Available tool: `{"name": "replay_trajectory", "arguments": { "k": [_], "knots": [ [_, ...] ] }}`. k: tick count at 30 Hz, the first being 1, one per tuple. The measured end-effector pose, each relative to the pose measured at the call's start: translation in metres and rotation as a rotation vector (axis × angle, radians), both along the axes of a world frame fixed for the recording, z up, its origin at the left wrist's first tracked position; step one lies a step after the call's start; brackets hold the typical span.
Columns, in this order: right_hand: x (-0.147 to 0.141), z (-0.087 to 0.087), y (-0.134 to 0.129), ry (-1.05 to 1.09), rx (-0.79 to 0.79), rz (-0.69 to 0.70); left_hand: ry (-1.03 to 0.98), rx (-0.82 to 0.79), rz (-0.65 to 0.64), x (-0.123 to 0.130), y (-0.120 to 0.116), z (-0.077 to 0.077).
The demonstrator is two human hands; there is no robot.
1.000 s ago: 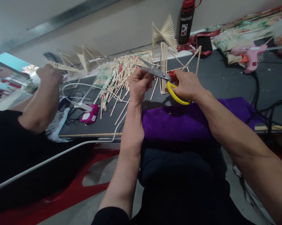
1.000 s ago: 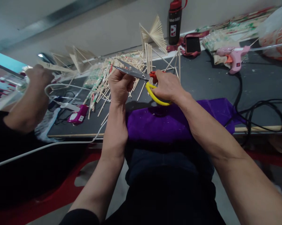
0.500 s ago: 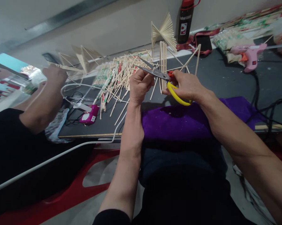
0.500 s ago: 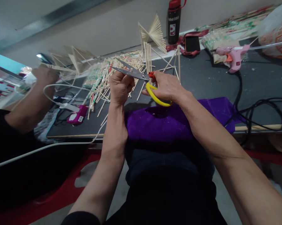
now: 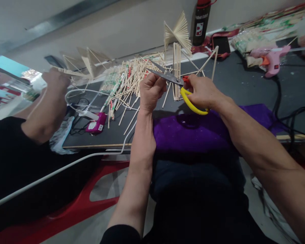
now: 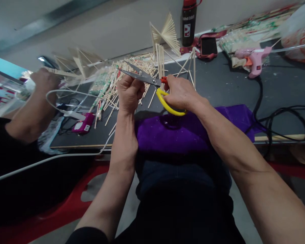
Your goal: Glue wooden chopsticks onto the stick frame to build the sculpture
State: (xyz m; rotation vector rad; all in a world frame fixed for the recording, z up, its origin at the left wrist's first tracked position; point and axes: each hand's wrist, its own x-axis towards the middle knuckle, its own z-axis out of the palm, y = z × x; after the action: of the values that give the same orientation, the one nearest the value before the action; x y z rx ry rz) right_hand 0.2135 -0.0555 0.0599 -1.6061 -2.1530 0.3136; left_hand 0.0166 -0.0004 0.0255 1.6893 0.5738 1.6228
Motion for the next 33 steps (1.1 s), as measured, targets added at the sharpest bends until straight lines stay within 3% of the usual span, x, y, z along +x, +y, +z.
{"name": "replay_trajectory", "arguments": {
  "k": [15,33],
  "knots": [
    [0.007,-0.004,0.007,-0.011,0.062,-0.016,-0.007,-0.026,0.047,0.002,0.008,-0.007],
    [0.017,0.013,-0.001,-0.057,-0.076,-0.024,0.103,-0.092,0.136,0.015,-0.001,-0.005]
  ]
}}
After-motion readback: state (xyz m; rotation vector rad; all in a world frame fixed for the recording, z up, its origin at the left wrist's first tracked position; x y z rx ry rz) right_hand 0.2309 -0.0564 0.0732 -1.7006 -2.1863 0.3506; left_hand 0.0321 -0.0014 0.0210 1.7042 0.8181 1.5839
